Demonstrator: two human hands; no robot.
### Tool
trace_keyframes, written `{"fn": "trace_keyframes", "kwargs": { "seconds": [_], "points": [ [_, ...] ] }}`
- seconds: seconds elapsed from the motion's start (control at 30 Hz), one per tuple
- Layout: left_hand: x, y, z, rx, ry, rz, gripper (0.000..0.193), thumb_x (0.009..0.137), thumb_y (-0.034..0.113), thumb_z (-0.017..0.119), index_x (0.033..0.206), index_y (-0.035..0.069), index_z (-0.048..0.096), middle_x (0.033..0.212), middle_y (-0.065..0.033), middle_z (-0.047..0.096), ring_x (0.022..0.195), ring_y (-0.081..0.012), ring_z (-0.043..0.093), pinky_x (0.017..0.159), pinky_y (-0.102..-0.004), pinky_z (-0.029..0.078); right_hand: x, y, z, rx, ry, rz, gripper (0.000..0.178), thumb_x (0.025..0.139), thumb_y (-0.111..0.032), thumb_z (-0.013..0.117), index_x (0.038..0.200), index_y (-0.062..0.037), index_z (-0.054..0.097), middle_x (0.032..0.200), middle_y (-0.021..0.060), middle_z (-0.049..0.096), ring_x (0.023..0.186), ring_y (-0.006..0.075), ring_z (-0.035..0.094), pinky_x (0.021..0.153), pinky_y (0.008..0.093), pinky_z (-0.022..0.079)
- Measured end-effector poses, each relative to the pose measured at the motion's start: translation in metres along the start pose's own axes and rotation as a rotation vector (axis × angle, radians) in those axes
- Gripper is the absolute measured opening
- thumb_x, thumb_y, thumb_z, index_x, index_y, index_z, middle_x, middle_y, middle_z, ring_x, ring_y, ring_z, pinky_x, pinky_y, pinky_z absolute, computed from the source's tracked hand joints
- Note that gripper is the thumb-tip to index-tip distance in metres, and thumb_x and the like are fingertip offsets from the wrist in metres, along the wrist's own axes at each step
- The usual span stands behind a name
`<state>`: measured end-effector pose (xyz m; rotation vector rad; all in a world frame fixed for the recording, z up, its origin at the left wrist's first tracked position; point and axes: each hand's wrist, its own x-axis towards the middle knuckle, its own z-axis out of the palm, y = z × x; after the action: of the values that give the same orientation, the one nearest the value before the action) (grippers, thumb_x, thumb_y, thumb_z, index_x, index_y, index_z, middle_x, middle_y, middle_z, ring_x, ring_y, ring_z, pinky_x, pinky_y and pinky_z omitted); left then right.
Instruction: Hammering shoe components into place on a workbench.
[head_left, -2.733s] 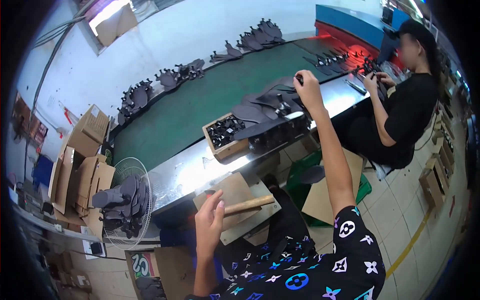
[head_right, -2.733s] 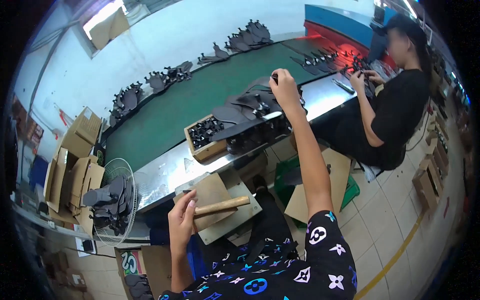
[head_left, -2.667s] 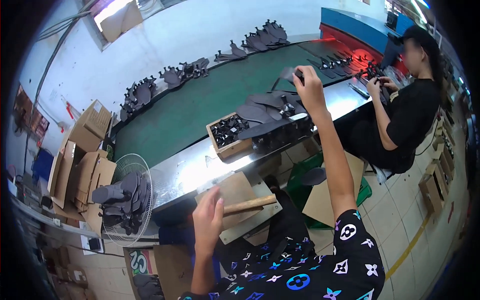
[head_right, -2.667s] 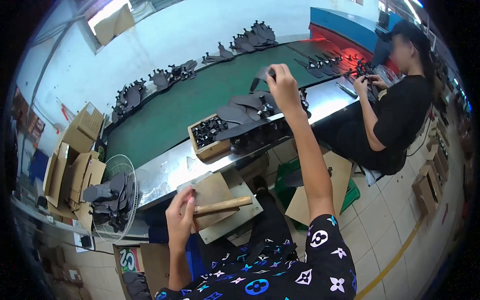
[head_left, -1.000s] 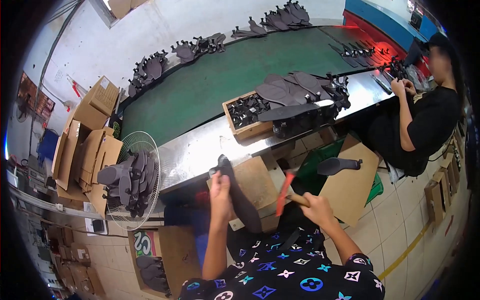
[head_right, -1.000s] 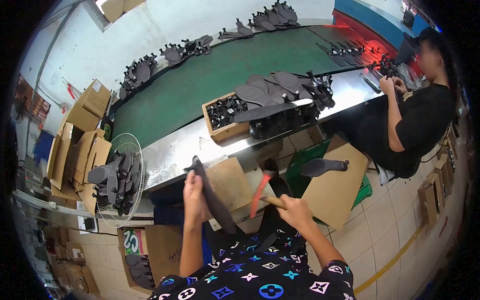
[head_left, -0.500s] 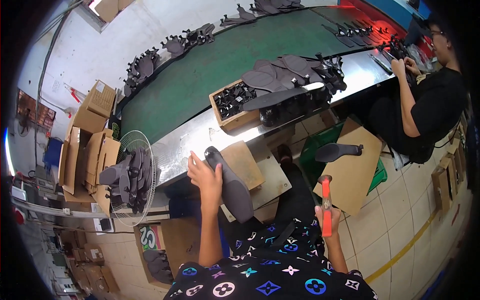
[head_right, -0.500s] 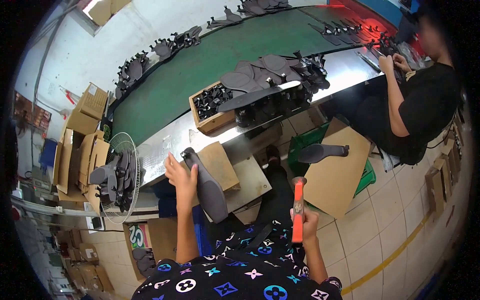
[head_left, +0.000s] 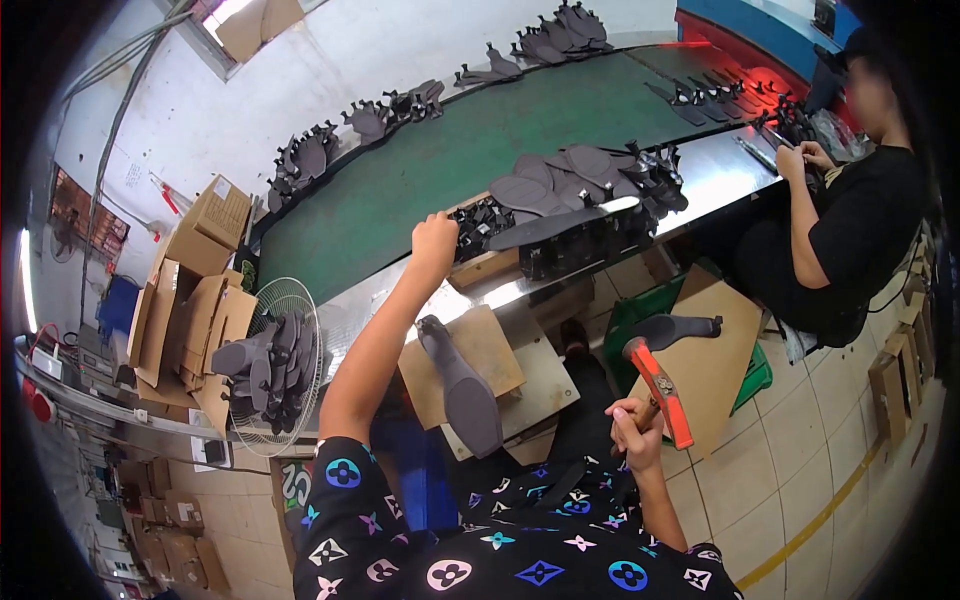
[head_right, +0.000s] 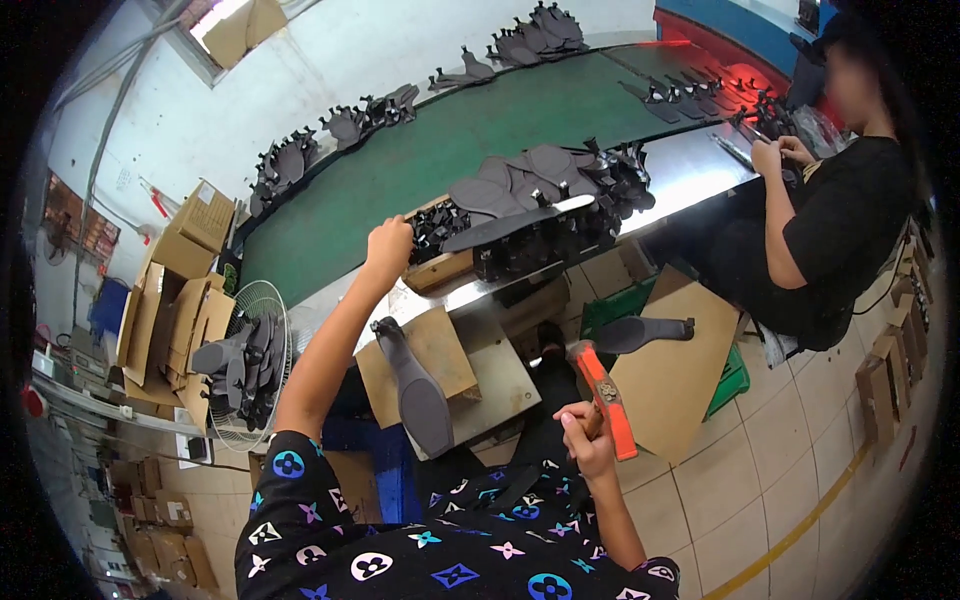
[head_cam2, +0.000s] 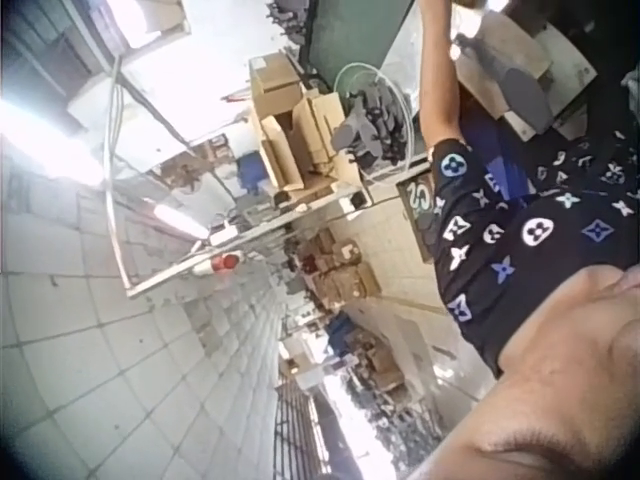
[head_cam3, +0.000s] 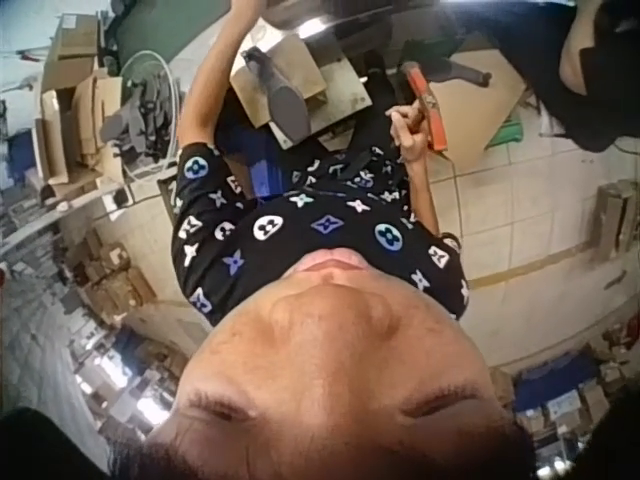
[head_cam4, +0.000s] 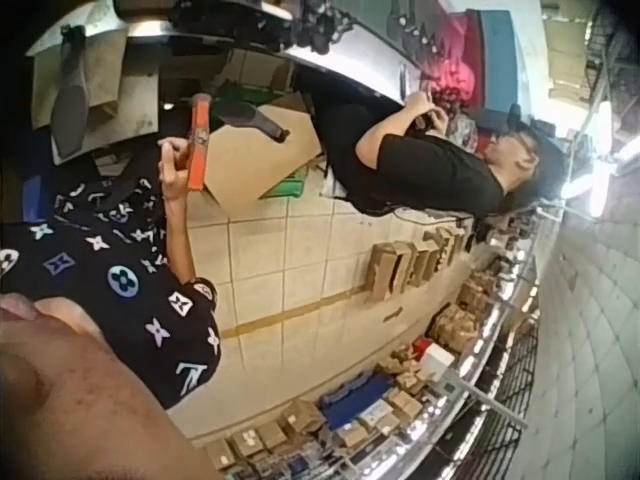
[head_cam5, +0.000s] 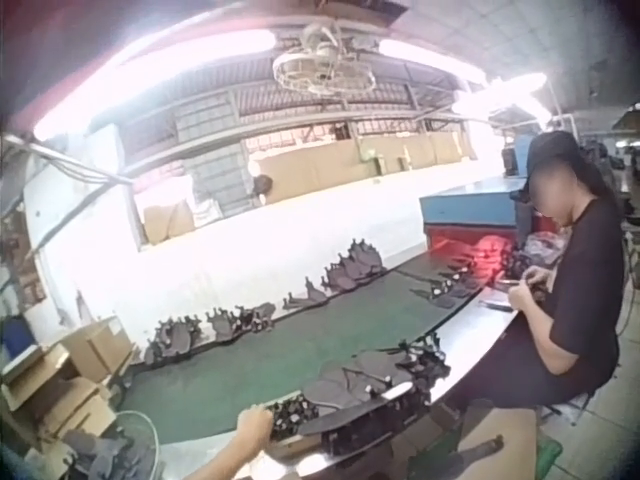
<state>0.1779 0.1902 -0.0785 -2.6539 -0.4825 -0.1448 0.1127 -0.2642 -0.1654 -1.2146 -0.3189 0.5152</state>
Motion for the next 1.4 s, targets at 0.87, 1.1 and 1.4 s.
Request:
{"fn": "trace_keyframes", "kwargs": {
  "seconds": [0.87, 1.1, 1.4],
  "points": [
    [-0.220, 0.018, -0.020, -1.002, 0.579, -0.482, 0.048, 0.077, 0.028, 0.084, 0.113, 0.002, 0.065, 0.100, -0.0175, 0.070, 0.092, -0.0356, 0.066, 0.085, -0.0391, 0.050, 0.113, -0.090, 0.201, -0.414, -0.685, -0.043, 0.030, 0.087, -0.022, 0.078, 0.105, 0.0008, 0.071, 0.067, -0.0038, 0.058, 0.056, 0.0036, 0.049, 0.050, 0.0225, 0.036],
    [-0.215, 0.029, -0.004, -1.362, 0.433, -0.466, 0.026, 0.082, 0.013, 0.079, 0.104, 0.000, 0.072, 0.097, -0.0130, 0.074, 0.084, -0.0179, 0.070, 0.077, -0.0305, 0.054, 0.155, -0.054, 0.218, -0.515, -0.662, -0.129, 0.026, 0.087, -0.020, 0.075, 0.102, 0.0007, 0.071, 0.069, 0.0009, 0.062, 0.060, 0.0069, 0.054, 0.056, 0.0253, 0.042],
    [-0.224, 0.033, -0.019, -1.300, 0.394, -0.437, 0.031, 0.077, 0.018, 0.081, 0.103, 0.002, 0.074, 0.094, -0.0167, 0.073, 0.086, -0.0299, 0.068, 0.079, -0.0377, 0.052, 0.170, -0.011, 0.216, -0.571, -0.711, -0.284, 0.021, 0.086, -0.013, 0.073, 0.103, 0.0000, 0.070, 0.079, 0.0128, 0.071, 0.071, 0.0168, 0.063, 0.070, 0.0326, 0.050]
  ]
}}
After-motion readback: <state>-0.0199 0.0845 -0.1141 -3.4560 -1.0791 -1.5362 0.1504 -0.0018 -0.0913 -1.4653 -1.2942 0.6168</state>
